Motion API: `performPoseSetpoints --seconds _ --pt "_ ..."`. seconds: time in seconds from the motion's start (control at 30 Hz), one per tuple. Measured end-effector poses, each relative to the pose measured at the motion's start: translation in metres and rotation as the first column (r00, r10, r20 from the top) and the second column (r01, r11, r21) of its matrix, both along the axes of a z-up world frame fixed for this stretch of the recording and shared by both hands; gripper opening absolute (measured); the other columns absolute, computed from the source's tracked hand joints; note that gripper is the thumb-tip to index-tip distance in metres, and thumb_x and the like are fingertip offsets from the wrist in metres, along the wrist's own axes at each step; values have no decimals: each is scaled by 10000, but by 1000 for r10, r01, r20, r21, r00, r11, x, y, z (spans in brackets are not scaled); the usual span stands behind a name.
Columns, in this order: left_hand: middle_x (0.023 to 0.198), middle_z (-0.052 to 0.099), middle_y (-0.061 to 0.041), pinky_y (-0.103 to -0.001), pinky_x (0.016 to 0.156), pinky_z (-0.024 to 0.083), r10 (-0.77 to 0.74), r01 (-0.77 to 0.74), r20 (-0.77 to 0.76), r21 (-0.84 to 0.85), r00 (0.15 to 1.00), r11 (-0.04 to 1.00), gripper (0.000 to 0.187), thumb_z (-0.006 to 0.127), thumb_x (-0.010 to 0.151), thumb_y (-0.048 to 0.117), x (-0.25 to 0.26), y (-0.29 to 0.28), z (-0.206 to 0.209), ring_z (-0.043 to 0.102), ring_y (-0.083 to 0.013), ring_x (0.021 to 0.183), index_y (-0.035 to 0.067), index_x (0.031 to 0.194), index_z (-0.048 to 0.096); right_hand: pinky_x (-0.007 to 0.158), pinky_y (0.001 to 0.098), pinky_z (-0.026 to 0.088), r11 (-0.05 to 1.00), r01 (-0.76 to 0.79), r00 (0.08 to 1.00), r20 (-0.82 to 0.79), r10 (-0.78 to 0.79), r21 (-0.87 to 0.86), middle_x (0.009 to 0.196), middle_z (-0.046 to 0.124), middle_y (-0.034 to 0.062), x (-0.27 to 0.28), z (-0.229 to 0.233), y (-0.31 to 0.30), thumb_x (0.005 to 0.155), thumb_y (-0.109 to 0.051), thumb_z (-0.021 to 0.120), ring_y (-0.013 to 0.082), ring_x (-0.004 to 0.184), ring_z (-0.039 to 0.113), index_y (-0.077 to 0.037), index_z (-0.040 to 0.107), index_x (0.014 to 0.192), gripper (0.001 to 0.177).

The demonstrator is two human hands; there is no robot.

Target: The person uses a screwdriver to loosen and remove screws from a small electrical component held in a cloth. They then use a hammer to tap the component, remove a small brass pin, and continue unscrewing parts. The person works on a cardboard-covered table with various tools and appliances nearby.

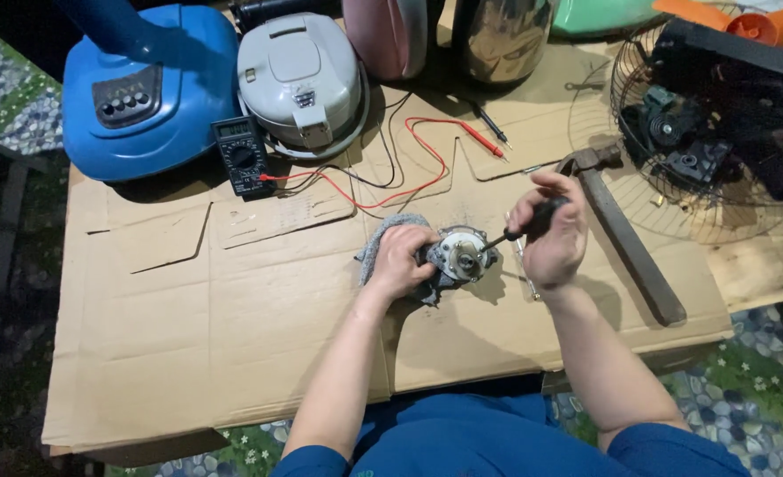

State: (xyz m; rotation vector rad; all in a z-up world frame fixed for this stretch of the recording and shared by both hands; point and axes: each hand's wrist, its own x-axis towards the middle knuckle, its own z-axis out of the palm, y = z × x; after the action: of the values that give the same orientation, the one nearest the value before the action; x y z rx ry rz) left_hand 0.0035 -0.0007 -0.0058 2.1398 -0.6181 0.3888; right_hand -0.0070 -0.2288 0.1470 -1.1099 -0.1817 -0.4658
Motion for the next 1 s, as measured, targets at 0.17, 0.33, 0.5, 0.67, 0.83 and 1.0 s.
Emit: performPoseSetpoints --seconds 0.17,0.33,0.5,0.67,0.83,1.0 --pt "1090 757 16 -435 1054 449 10 -10 24 10 1000 1000 509 816 584 249 2 2 -7 682 -219 1156 211 1084 733 702 396 614 879 -321 906 155 394 -353 804 679 260 10 16 -39 998 -313 591 312 789 734 112 620 1108 440" --pt "1082 754 10 -447 1052 450 14 -14 13 -4 1000 1000 505 813 583 250 -1 0 -8 683 -232 1150 208 1079 729 657 412 611 537 -702 480 245 842 -469 733 755 212 51 20 -48 851 -147 754 335 685 766 7 715 724 203" --pt "1094 754 17 -434 1046 450 12 -12 10 15 1000 1000 527 826 579 262 -1 0 -5 682 -222 1154 208 1094 724 276 257 382 425 -889 404 147 903 -168 488 559 179 64 12 -12 769 -107 747 118 315 478 152 683 701 276" --pt "1081 758 19 -436 1032 461 8 -7 -14 6 1000 1000 518 836 562 253 0 0 -1 685 -223 1146 204 1065 723 318 283 292 620 -783 610 246 753 45 412 318 73 55 15 -17 782 -43 633 115 310 290 188 607 773 233" --pt "1078 758 21 -437 1027 460 4 -4 -15 -1 1000 1000 507 837 570 259 1 -1 -7 685 -226 1141 209 1061 721 313 263 290 832 -554 817 204 539 23 358 278 48 40 -30 -41 827 -92 601 144 268 322 140 598 829 231" --pt "1039 764 -19 -453 1052 448 43 -42 -51 16 998 999 504 825 587 250 3 -2 -3 689 -256 1129 196 1080 737 402 299 378 993 59 980 181 -77 102 397 249 60 23 -48 -33 929 -26 513 166 319 353 71 588 906 126"
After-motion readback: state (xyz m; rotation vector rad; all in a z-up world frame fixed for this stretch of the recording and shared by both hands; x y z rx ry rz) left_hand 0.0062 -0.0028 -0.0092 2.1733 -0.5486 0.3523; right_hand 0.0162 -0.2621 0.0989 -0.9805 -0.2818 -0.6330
